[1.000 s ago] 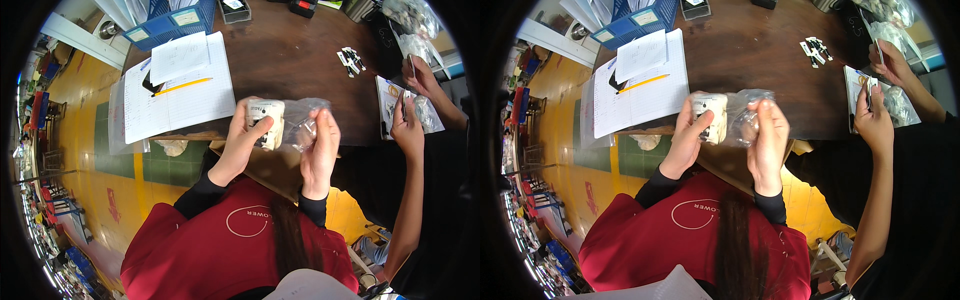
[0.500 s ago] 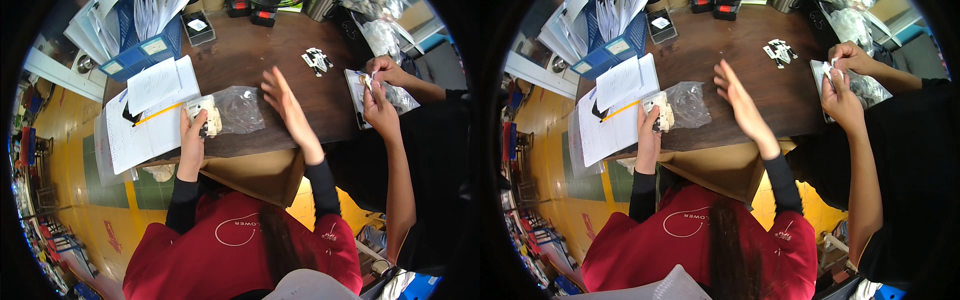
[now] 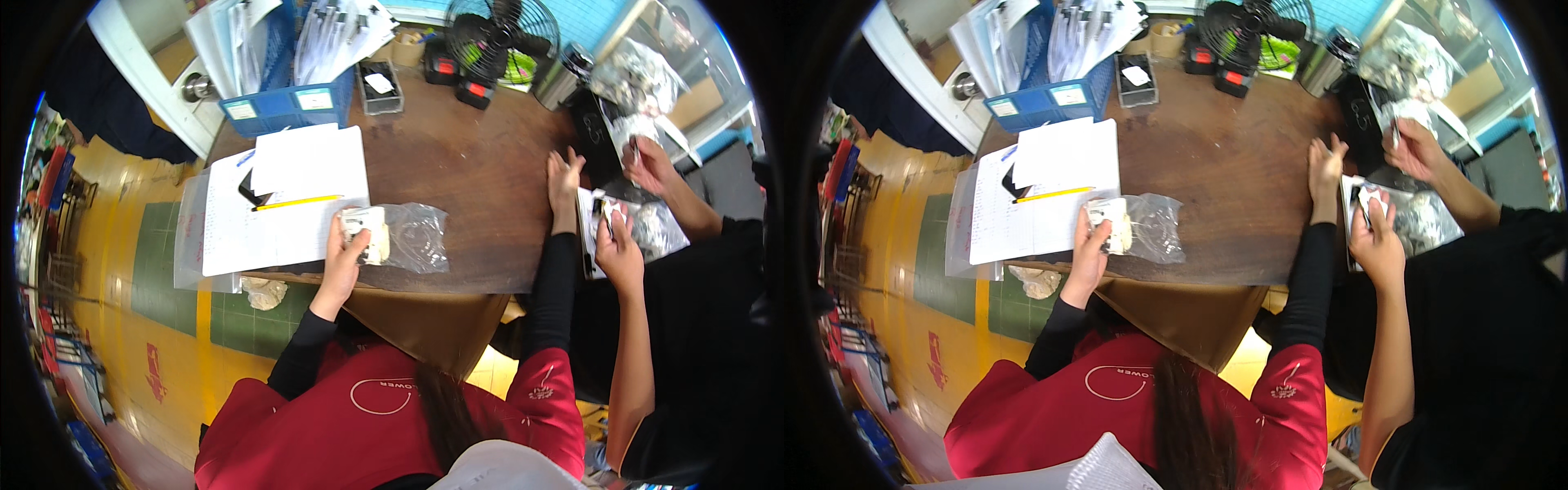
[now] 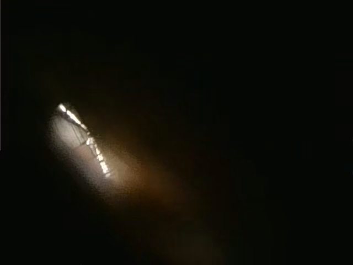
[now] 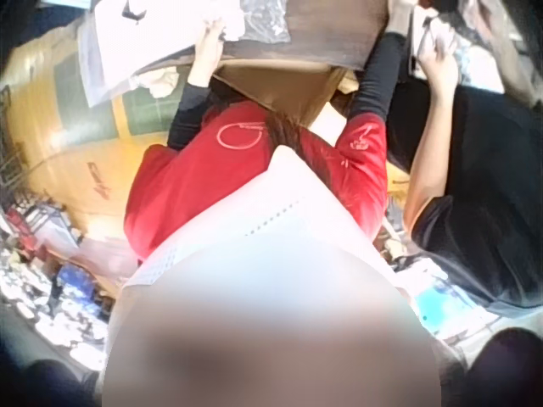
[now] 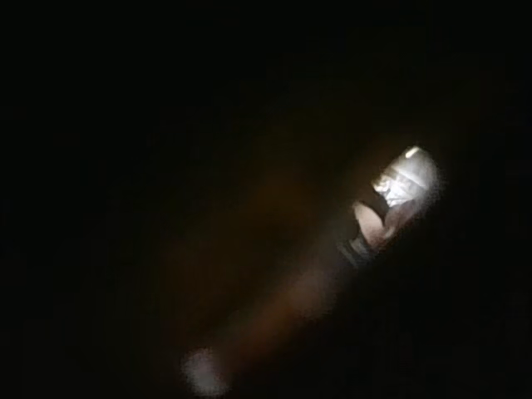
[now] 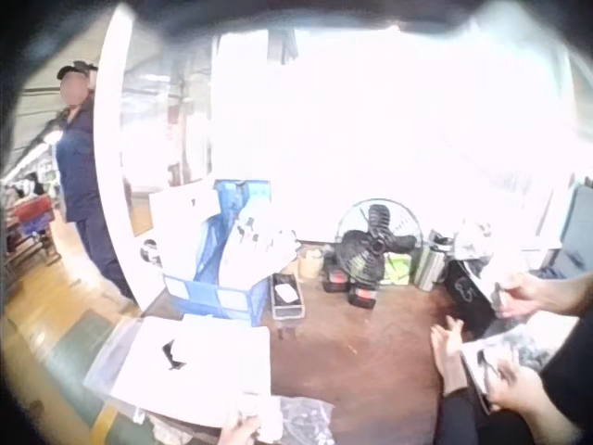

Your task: The person transfers small white rectangular items from a cardboard box into a clear plastic bag, then seals the bag. The person then opens a small sealed packet, removes small white tags, and places them into the cardboard box.

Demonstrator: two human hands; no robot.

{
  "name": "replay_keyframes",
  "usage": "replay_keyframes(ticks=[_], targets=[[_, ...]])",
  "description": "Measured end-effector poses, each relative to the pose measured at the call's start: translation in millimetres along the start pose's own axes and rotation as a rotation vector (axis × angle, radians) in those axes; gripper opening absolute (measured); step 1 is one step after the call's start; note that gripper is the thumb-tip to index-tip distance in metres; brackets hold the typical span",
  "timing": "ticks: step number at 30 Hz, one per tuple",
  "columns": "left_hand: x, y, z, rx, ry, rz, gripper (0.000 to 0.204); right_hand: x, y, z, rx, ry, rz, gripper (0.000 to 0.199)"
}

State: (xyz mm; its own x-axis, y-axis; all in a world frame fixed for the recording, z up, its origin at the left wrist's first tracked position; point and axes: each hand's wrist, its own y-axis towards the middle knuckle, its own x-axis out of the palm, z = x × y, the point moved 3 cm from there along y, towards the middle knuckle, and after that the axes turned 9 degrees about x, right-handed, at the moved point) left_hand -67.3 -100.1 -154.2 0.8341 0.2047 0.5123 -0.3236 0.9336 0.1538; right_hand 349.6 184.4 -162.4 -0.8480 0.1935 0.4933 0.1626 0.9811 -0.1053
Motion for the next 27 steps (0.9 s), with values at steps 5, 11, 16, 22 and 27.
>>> replay_keyframes(ticks=[5, 11, 16, 22, 27], targets=[[2.1, 0.2, 1.9, 0.02, 0.041, -0.005, 0.042, 11.8, -20.3, 0.8, -0.084, -0.21, -0.039, 0.066], [-3.0, -13.7, 23.7, 0.074, 0.095, 0.008, 0.046, 79.2, -114.5, 32.4, -0.288, -1.031, -0.287, 0.044], [-32.6, -26.0, 54.1, 0.316, 0.189, 0.218, 0.048, 124.6, -171.3, 11.7, -0.59, -1.448, -0.197, 0.029], [-80.8, -21.4, 74.5, 0.573, 0.065, 0.619, 0.045, 190.8, -250.0, 57.5, -0.266, -1.168, -0.706, 0.04], [-106.2, -11.6, 81.5, 0.36, 0.006, 0.659, 0.045, 245.8, -284.1, 110.9, -0.321, -1.31, -0.81, 0.067]])
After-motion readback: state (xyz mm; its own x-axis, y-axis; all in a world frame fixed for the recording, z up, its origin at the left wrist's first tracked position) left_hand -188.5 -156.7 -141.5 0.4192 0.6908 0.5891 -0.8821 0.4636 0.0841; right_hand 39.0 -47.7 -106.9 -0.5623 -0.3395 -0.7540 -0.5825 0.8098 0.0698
